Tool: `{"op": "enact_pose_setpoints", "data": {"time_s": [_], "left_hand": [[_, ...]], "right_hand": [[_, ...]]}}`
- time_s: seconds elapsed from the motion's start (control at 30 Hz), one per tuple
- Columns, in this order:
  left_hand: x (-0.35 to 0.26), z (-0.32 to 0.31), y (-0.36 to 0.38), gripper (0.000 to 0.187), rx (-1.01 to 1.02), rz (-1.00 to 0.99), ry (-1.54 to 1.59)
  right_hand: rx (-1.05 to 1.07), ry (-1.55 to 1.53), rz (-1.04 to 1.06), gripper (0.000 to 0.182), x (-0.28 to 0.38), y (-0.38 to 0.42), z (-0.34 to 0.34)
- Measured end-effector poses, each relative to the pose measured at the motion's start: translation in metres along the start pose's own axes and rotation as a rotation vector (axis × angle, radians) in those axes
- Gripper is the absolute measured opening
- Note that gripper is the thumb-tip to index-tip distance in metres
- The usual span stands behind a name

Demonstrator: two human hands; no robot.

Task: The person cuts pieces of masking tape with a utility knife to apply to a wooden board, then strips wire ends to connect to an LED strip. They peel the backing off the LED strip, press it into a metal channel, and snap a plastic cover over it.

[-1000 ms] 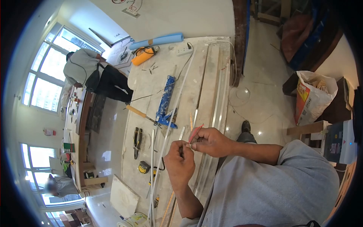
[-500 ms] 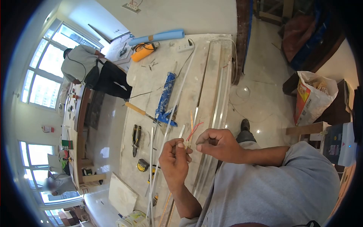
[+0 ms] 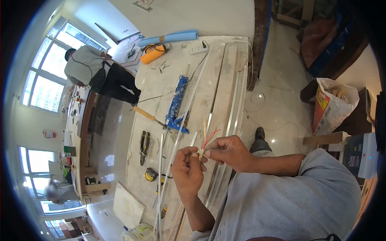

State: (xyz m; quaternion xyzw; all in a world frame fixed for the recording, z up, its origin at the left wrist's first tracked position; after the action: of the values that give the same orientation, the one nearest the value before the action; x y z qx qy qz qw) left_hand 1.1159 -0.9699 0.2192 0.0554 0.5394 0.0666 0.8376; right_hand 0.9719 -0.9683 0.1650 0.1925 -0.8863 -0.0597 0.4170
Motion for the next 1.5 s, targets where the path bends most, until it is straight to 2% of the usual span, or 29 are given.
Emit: {"op": "enact_pose_setpoints", "data": {"time_s": [0.6,0.9,1.23,1.3,1.33,1.4,1.47,1.5], "left_hand": [[-0.003,0.001,0.004,0.021,0.044,0.052,-0.012],[-0.008,0.001,0.006,0.017,0.045,-0.035,-0.021],[0.006,-0.003,0.002,0.013,0.067,-0.034,0.031],[0.003,-0.005,0.002,0.013,0.086,-0.077,0.026],[0.005,-0.001,0.001,0.013,0.04,-0.084,0.022],[0.0,-0.004,0.001,0.015,0.088,-0.234,-0.112],[0.001,-0.005,-0.001,0.015,0.095,-0.198,-0.14],[-0.001,-0.005,-0.001,0.016,0.052,-0.272,-0.128]], "right_hand": [[0.088,-0.178,0.081,0.011,-0.012,-0.008,0.003],[0.072,0.012,0.11,0.014,-0.004,-0.008,0.005],[0.1,-0.015,0.116,0.016,0.001,-0.006,-0.001],[0.025,0.05,0.112,0.017,0.003,-0.006,0.001],[0.072,0.055,0.108,0.017,0.001,-0.008,-0.002],[-0.002,0.056,0.141,0.021,-0.008,-0.013,0.013],[-0.025,0.107,0.142,0.023,-0.008,-0.016,0.017],[-0.001,0.04,0.147,0.023,-0.01,-0.018,0.016]]}}
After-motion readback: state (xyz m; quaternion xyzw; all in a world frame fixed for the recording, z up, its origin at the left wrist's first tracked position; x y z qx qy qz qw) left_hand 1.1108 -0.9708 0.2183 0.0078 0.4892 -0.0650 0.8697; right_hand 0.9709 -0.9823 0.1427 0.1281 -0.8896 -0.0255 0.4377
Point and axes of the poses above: each hand's wrist, its own y-axis away from the middle knuckle, its own z-axis out of the back of the hand, x = y × z, the point moved 8 cm from there along -y, towards the middle knuckle, and after that the axes turned 13 degrees about -y, right-handed, at the moved point
